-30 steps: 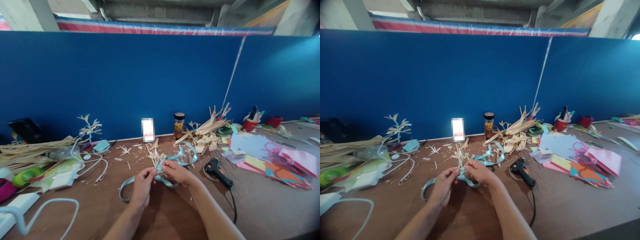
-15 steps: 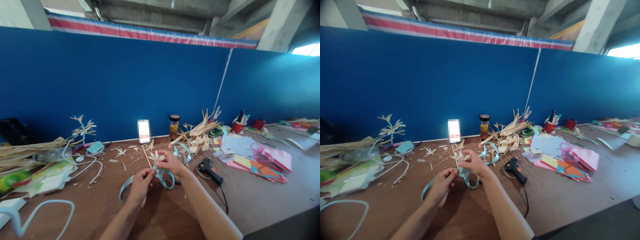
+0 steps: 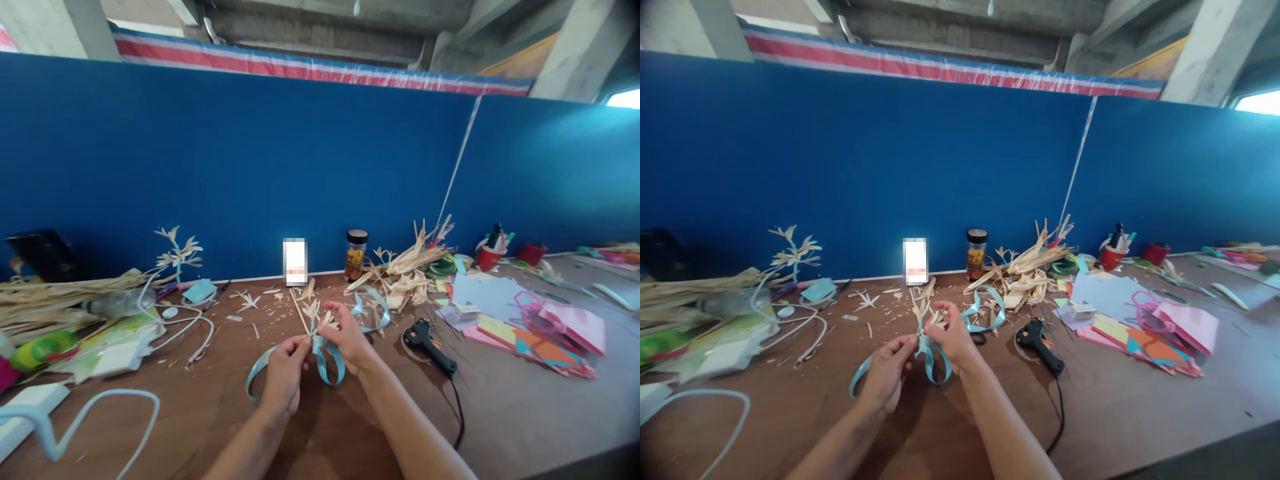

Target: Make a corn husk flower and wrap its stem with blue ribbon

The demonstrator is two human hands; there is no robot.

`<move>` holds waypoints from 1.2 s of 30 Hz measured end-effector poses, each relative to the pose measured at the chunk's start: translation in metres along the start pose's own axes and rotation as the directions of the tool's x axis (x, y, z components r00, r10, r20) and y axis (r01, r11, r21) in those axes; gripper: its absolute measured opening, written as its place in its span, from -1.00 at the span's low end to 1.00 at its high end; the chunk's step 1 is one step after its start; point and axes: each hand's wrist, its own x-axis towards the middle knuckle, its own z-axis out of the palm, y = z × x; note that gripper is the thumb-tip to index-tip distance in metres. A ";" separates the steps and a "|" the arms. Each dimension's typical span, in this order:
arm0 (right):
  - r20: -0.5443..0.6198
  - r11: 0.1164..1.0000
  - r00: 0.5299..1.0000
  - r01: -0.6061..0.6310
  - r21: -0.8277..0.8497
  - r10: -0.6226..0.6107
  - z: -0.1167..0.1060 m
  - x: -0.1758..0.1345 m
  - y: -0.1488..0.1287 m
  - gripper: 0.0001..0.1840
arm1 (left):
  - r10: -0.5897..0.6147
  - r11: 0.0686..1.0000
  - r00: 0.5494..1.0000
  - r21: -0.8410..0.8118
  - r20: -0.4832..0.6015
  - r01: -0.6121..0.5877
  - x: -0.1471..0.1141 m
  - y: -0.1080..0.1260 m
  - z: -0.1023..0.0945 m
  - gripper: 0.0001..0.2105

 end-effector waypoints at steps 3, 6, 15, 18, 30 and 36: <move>-0.024 1.000 1.000 0.013 -0.014 -0.013 0.002 -0.003 0.001 -0.49 | 0.020 1.000 1.000 -0.006 -0.013 -0.020 0.002 -0.001 -0.001 -0.78; -0.055 0.999 0.998 0.021 -0.027 -0.023 0.006 -0.005 0.001 -0.49 | 0.070 0.997 0.997 0.011 -0.015 -0.070 0.004 -0.003 -0.002 -0.79; 0.091 0.996 0.992 -0.082 -0.035 0.085 -0.007 -0.004 -0.008 -0.23 | 0.135 0.989 0.990 0.055 0.031 -0.137 0.000 -0.003 -0.001 -0.76; 0.255 0.964 0.944 -0.157 -0.214 0.210 -0.025 0.000 -0.013 -0.27 | 0.138 0.989 0.990 0.045 0.017 -0.138 0.001 -0.002 -0.001 -0.74; 0.378 0.816 0.868 -0.053 -0.575 0.323 -0.053 0.026 -0.049 -0.73 | 0.207 0.958 0.976 0.189 0.063 -0.215 -0.002 -0.003 0.000 -0.76; 0.317 0.704 0.927 0.087 -0.705 0.202 -0.047 0.040 -0.052 -0.78 | 0.170 0.964 0.984 0.199 0.048 -0.176 -0.002 -0.006 0.000 -0.71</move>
